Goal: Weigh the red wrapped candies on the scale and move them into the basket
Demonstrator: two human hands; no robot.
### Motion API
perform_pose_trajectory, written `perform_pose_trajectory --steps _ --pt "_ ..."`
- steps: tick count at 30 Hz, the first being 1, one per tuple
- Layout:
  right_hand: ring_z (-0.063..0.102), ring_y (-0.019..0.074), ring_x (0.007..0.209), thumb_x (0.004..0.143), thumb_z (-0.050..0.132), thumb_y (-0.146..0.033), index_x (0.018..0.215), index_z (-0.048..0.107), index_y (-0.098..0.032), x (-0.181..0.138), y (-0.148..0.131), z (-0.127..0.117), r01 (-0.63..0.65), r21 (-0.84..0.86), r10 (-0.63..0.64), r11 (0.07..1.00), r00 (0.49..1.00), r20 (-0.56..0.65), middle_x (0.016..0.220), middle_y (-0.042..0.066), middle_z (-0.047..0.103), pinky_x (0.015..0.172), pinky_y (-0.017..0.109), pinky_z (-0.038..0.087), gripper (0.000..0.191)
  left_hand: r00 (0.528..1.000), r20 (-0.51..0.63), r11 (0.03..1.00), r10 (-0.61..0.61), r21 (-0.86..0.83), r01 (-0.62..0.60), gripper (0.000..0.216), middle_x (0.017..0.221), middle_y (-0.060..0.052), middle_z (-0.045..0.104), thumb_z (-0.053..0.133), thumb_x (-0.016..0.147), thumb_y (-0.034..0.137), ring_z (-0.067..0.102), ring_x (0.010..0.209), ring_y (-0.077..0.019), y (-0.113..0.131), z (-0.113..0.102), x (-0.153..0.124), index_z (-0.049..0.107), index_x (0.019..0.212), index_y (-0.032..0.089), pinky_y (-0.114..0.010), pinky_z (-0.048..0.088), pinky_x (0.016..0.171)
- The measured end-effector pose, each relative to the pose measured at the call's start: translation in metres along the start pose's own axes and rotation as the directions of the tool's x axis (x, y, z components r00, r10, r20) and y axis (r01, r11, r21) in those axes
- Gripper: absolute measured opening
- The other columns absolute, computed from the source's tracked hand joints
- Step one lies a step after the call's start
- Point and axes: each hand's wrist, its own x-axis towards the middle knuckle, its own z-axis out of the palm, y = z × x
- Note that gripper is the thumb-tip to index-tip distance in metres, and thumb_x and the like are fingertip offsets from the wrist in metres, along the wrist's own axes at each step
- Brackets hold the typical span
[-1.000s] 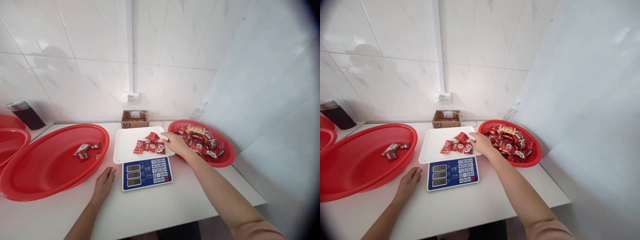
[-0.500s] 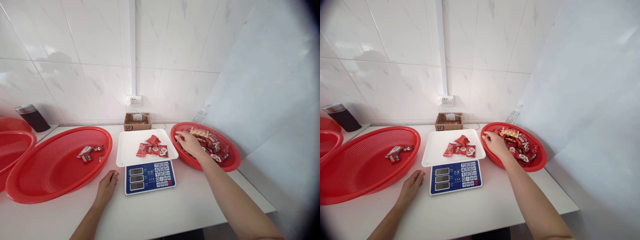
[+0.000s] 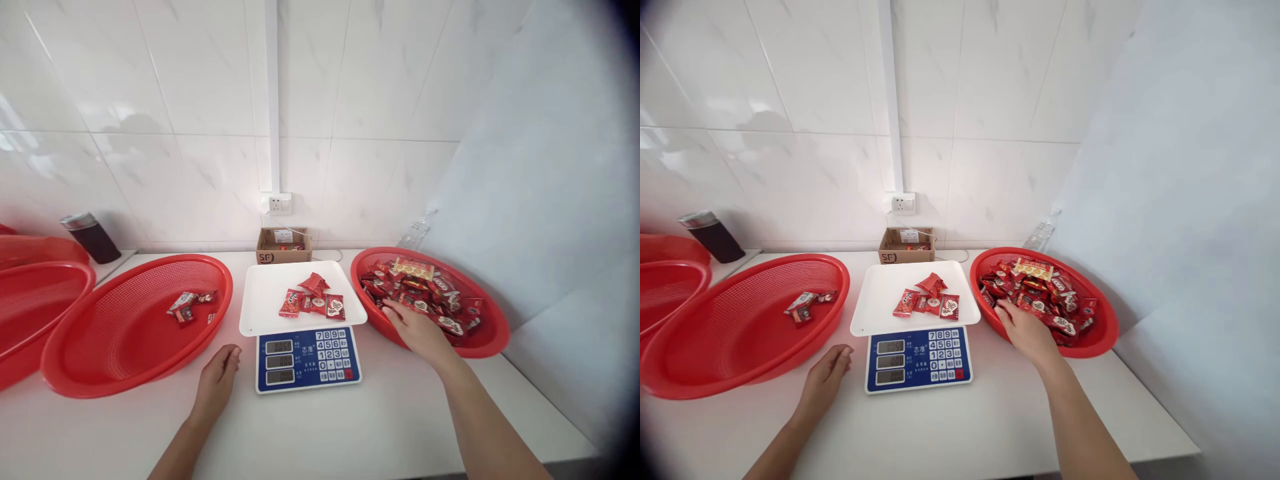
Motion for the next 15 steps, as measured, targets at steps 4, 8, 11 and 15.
perform_pose_trajectory --steps 4,8,11,15 --pt "0.060 0.0241 0.099 0.086 0.030 -0.051 0.120 0.053 -0.029 -0.005 0.001 0.002 0.017 -0.018 -0.016 1.000 1.000 0.025 0.114 0.003 0.063 0.080 0.036 0.047 0.047 0.884 -0.238 0.894 0.404 0.306 -0.326 0.015 0.080 -0.005 0.063 0.046 0.081 0.030 0.059 0.076 -0.0162 0.014 -0.022 -0.016 0.057 0.086 0.020 -0.028 0.046 0.072" --pt "0.063 0.0250 0.088 0.083 0.032 -0.056 0.120 0.054 -0.032 -0.005 0.003 0.003 0.023 -0.081 -0.021 0.996 0.999 0.035 0.106 0.004 0.066 0.071 0.035 0.049 0.049 0.742 -0.373 0.765 0.558 0.576 -0.287 0.021 0.099 -0.011 0.063 0.052 0.078 0.028 0.055 0.101 -0.0233 0.018 -0.043 -0.023 0.057 0.096 0.020 -0.046 0.029 0.100" --pt "0.064 0.0255 0.081 0.083 0.033 -0.056 0.119 0.055 -0.032 -0.004 0.004 0.005 0.030 -0.107 -0.030 0.994 1.000 0.002 0.102 0.005 0.067 0.066 0.036 0.049 0.049 0.800 -0.375 0.731 0.468 0.674 -0.111 0.032 0.110 -0.012 0.060 0.048 0.080 0.035 0.046 0.115 -0.0282 0.012 -0.053 -0.020 0.056 0.107 0.020 -0.054 0.008 0.105" --pt "0.065 0.0253 0.078 0.082 0.034 -0.056 0.118 0.056 -0.033 -0.004 0.005 0.006 0.030 -0.114 -0.032 0.993 0.999 -0.017 0.101 0.005 0.068 0.062 0.035 0.049 0.048 0.855 -0.297 0.668 0.425 0.740 -0.075 0.037 0.102 -0.011 0.064 0.041 0.082 0.042 0.049 0.111 -0.0273 0.003 -0.063 -0.006 0.057 0.109 0.020 -0.051 0.008 0.106"
